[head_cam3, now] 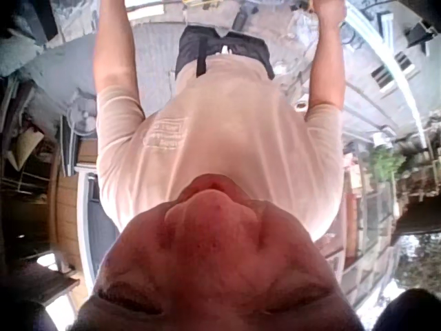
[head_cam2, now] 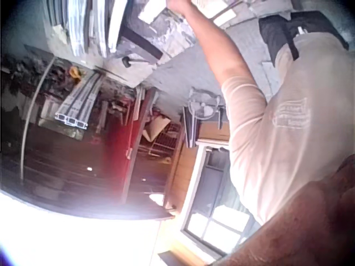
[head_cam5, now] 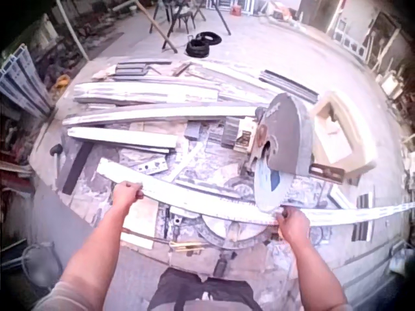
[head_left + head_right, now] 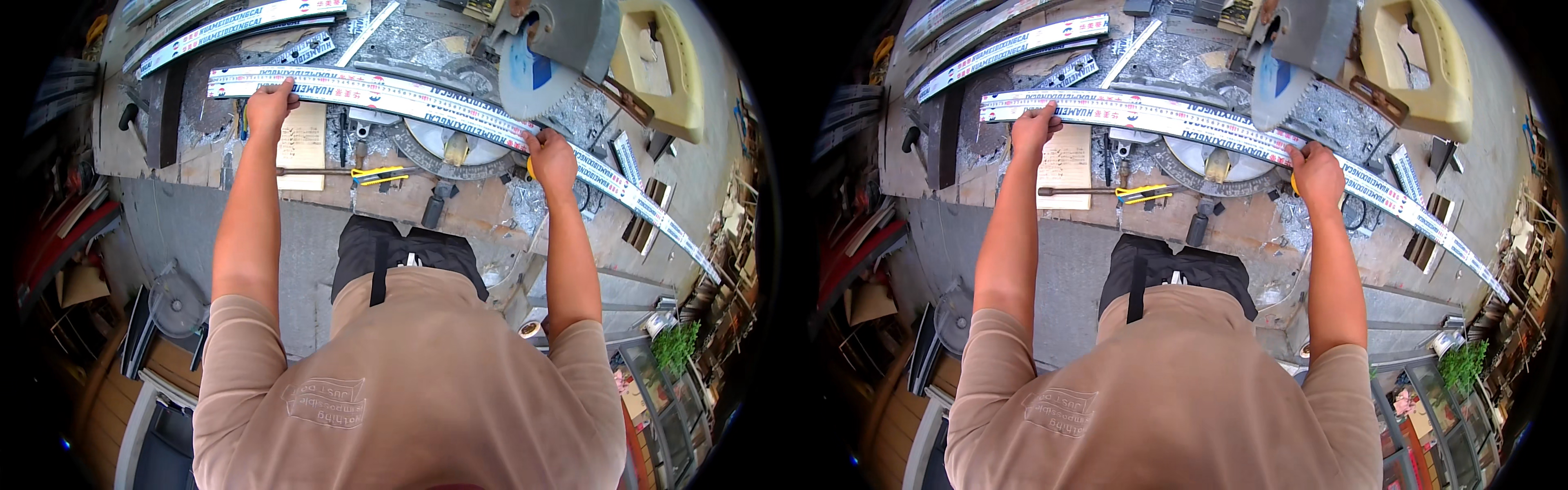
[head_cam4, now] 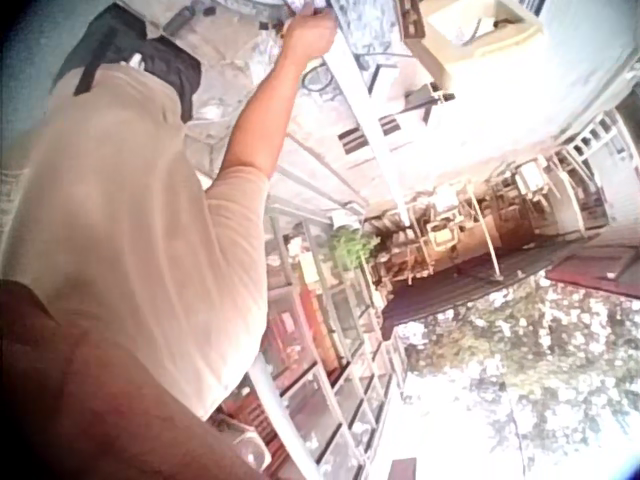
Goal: The person measures metal profiles in a storage rack using a tape measure, carries a profile to a workbench, and marks it at a miter saw station using the tape measure and a utility knife.
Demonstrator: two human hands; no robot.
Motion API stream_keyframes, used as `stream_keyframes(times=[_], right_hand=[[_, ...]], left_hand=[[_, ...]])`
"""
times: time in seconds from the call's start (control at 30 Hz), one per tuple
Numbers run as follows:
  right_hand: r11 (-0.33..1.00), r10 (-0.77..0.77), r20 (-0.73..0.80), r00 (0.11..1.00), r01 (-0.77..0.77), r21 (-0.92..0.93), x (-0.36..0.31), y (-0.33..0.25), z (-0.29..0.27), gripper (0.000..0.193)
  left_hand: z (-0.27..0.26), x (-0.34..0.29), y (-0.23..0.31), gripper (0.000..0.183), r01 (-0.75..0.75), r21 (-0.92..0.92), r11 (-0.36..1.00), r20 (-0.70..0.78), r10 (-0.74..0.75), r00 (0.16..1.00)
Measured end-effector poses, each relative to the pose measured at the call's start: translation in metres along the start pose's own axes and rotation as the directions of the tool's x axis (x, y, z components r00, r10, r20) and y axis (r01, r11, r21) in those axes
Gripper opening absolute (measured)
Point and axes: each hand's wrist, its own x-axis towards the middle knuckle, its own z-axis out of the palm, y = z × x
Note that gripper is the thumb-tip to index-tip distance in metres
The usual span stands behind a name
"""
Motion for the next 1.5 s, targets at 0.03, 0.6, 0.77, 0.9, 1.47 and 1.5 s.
stream_keyframes(times=[0.03,0.6,0.77,0.9,1.47,1.5], right_hand=[[0.999,0.045,0.012,0.999,-0.045,-0.003,0.000,0.006,0.000,0.047],[0.994,0.037,0.144,0.989,-0.052,0.100,0.015,0.058,0.004,0.061],[0.993,0.050,0.133,0.990,-0.063,0.098,0.012,0.053,0.003,0.060],[0.991,0.082,0.165,0.983,-0.097,0.088,0.010,0.046,-0.005,0.060],[0.989,0.107,0.190,0.976,-0.124,0.083,0.008,0.043,-0.012,0.063],[0.989,0.107,0.190,0.976,-0.124,0.083,0.009,0.042,-0.013,0.063]], left_hand=[[-0.001,0.001,-0.003,0.039,-0.003,-0.010,1.000,-0.009,0.003,1.000],[0.071,-0.135,-0.068,0.012,-0.432,0.306,0.848,0.178,0.395,0.901],[0.119,-0.199,-0.090,0.031,-0.715,0.444,0.541,0.456,0.550,0.699],[0.137,-0.203,-0.093,0.034,-0.717,0.542,0.438,0.463,0.556,0.690],[0.098,-0.229,-0.090,0.038,-0.632,0.574,0.521,0.531,0.351,0.771],[0.098,-0.233,-0.086,0.038,-0.632,0.574,0.521,0.532,0.350,0.771]])
